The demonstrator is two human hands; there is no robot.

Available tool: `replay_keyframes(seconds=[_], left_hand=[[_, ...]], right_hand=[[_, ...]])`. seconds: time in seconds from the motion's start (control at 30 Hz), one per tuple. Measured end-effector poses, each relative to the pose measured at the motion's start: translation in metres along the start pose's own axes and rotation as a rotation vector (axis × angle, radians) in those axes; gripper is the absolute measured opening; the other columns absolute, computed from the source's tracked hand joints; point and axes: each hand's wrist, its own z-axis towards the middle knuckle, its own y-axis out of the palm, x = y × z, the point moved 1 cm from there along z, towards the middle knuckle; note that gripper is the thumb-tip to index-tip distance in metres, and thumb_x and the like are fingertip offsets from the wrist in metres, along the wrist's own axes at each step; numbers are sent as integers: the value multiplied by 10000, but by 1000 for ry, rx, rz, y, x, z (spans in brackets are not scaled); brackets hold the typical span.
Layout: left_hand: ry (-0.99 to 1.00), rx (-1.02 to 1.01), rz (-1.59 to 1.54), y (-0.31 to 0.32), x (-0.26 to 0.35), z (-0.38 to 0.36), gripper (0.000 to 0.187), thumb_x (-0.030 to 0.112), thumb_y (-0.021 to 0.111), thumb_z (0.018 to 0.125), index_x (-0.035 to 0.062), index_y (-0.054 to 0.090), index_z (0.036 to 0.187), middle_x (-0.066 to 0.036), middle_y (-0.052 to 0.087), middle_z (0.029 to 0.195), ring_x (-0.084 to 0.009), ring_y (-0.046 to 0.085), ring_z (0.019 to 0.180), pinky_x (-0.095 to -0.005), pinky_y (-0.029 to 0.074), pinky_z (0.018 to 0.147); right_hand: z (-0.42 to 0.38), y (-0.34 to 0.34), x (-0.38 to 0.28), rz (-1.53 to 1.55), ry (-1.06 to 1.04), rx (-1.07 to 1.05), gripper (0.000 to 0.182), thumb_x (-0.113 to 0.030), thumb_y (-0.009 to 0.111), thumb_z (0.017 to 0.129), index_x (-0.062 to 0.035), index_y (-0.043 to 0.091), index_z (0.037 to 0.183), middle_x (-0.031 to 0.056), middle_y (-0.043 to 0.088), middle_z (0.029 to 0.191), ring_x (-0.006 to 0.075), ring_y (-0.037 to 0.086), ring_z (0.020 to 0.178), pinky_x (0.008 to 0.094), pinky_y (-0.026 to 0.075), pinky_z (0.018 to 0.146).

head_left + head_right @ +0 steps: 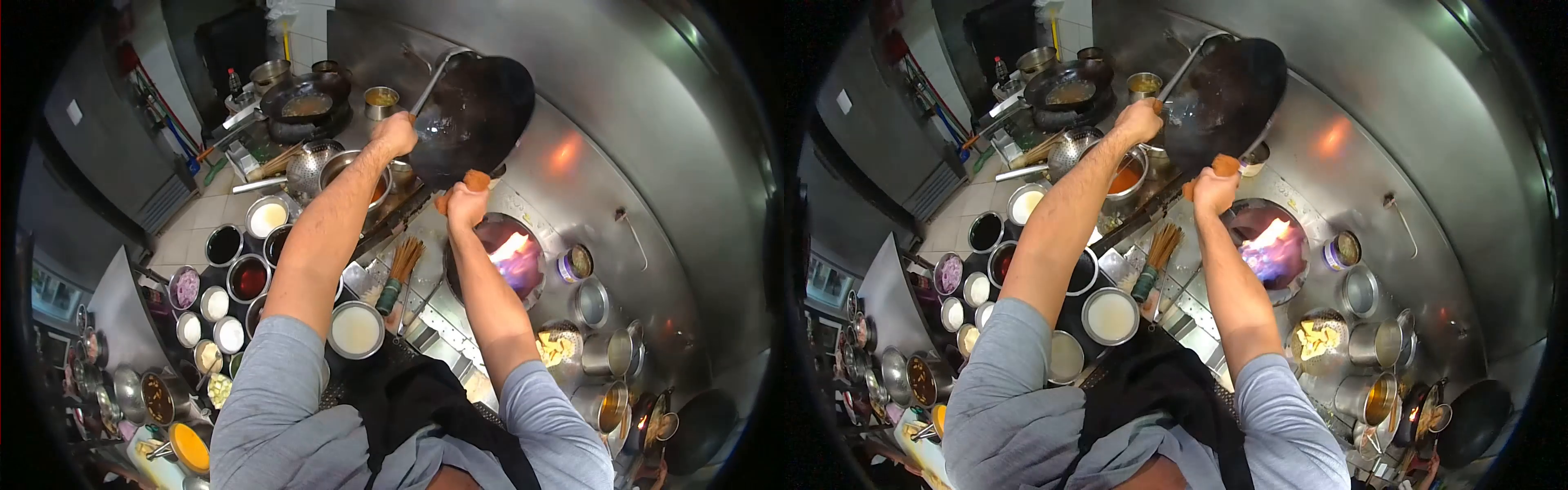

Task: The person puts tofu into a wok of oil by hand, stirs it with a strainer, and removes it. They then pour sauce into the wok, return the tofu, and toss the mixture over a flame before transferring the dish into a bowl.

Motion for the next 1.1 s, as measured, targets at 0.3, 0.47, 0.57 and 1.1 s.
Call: replay_keyframes(seconds=[0.3, 0.47, 0.57, 1.1], left_hand=[[114, 175, -191, 10, 85, -211, 486, 152, 588, 807, 110, 469, 1276, -219, 669, 933, -406, 640, 892, -490, 496, 823], [-105, -245, -1051, 24, 94, -382, 515, 68, 605, 754, 72, 467, 1249, -141, 628, 814, -217, 620, 554, -338, 503, 529], [-105, -201, -918, -13, 98, -480, 577, 10, 569, 834, -4, 359, 1371, -93, 580, 890, -84, 500, 459, -244, 413, 400], [-930, 654, -390, -202, -20, -824, 616, 31, 494, 855, 30, 306, 1441, -35, 541, 662, -112, 496, 436, -271, 426, 413]], right_hand=[[-76, -162, 108, 1033, 588, -111, 147, -11, 563, 774, -5, 559, 920, 88, 606, 880, 226, 635, 723, 384, 548, 643], [-116, -264, 200, 950, 725, -342, 413, -134, 609, 770, 9, 523, 1148, 147, 625, 981, 302, 657, 829, 454, 580, 733], [-129, -304, 245, 907, 728, -389, 330, -122, 595, 756, -7, 543, 1061, 124, 644, 903, 283, 667, 755, 399, 572, 625], [-167, -343, 295, 961, 770, -554, 269, -155, 526, 802, 25, 557, 999, 137, 629, 908, 304, 643, 779, 402, 552, 667]])
